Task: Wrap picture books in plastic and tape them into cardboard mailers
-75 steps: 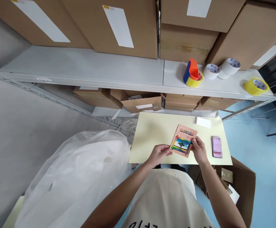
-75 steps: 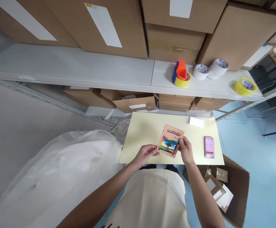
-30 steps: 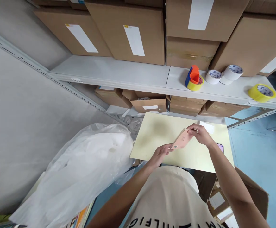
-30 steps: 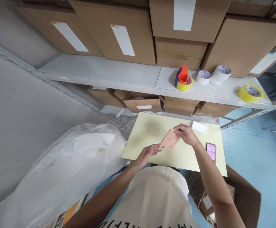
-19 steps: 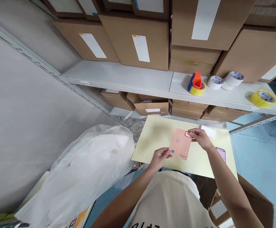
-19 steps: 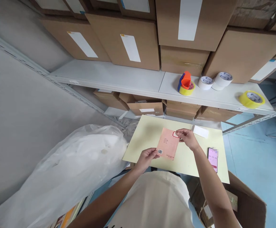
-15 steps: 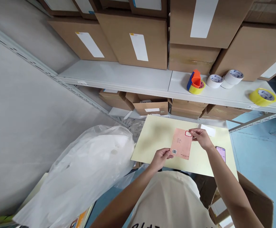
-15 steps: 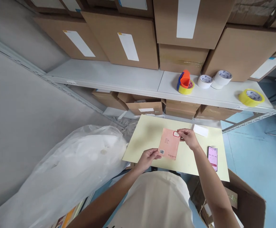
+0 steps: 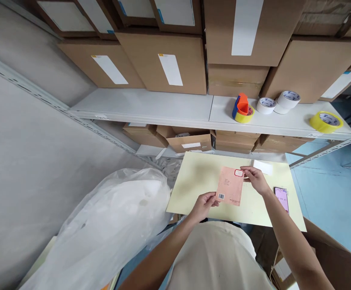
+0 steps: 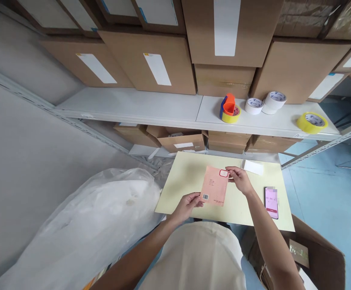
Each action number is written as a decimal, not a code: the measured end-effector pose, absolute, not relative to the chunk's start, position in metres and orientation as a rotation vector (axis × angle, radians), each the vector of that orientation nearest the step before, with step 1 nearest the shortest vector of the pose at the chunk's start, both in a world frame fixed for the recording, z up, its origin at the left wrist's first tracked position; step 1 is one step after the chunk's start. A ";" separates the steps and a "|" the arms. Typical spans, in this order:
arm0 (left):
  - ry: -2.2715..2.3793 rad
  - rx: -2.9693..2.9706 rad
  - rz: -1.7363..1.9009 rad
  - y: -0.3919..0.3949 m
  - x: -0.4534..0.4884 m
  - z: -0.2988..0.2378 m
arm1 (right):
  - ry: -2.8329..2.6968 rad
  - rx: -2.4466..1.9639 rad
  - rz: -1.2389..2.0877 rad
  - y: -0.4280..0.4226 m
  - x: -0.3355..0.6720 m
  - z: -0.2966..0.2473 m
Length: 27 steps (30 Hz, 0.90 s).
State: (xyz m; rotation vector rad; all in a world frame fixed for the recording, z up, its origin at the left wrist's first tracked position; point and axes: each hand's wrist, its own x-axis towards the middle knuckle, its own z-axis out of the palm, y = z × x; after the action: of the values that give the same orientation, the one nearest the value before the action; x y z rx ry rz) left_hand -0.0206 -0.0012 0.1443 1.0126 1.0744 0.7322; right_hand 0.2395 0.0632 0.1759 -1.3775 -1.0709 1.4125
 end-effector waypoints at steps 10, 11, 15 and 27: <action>1.038 0.869 0.673 0.001 -0.027 0.136 | -1.520 -1.168 1.283 0.063 0.237 0.187; 1.041 0.884 0.658 0.002 -0.028 0.135 | -1.589 -1.157 1.233 0.064 0.235 0.192; 1.086 1.027 0.646 0.010 -0.037 0.138 | -1.818 -1.171 0.998 0.068 0.225 0.211; 1.019 1.310 0.720 0.025 -0.080 0.171 | -1.739 -1.385 0.984 0.070 0.159 0.226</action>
State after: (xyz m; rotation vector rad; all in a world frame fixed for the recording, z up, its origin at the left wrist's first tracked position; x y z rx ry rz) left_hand -0.0796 0.0252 0.1714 1.3098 1.0192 0.7202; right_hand 0.1593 0.0700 0.2261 -1.3848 -1.7388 0.9840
